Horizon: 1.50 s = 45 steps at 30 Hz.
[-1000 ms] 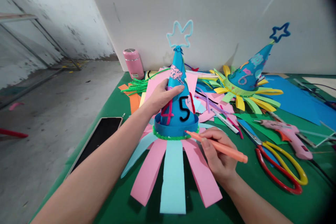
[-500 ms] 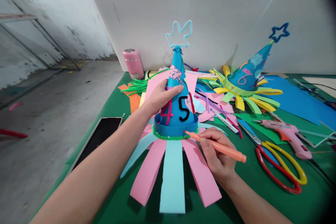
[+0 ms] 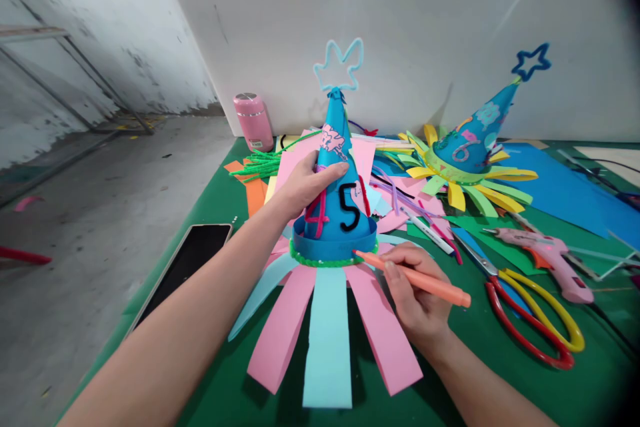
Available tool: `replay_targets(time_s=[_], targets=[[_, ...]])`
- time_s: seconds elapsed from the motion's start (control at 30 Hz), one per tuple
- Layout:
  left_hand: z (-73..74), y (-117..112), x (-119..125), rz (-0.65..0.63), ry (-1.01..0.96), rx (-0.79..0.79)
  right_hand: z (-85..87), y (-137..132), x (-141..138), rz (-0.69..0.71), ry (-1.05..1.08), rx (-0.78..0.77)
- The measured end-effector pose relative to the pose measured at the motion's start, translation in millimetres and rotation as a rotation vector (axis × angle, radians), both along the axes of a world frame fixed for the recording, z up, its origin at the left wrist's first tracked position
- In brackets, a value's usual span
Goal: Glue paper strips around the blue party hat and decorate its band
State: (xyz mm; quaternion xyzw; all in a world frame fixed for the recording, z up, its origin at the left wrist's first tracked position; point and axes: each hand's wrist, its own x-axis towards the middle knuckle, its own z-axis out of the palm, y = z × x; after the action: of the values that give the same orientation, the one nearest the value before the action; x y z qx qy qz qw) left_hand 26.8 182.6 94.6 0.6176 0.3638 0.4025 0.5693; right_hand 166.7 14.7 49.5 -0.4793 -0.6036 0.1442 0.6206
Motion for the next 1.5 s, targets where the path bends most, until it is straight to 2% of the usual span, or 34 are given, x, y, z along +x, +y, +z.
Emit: replay_targets(time_s=[0.2, 0.47, 0.8, 1.03, 1.27, 1.5], targets=[[1.3, -1.8, -0.3, -0.003, -0.016, -0.002, -0.6, 1.1, 2.8, -0.043, 0.044, 0.011], [0.6, -1.1, -0.1, 0.001, -0.011, -0.015, -1.7, 1.6, 2.1, -0.025, 0.026, -0.027], [1.0, -2.2, 0.0, -0.001, -0.023, -0.016, -2.9, 2.1, 4.7, -0.044, 0.035, 0.001], [0.2, -1.1, 0.0, -0.007, -0.027, -0.007, -2.8, 2.1, 3.7, -0.008, 0.026, 0.008], [0.2, -1.3, -0.1, -0.008, -0.022, 0.000, -1.1, 4.1, 5.3, -0.085, 0.035, 0.013], [0.4, -1.4, -0.1, -0.005, -0.022, 0.000, -3.3, 1.7, 5.3, -0.033, 0.025, 0.012]])
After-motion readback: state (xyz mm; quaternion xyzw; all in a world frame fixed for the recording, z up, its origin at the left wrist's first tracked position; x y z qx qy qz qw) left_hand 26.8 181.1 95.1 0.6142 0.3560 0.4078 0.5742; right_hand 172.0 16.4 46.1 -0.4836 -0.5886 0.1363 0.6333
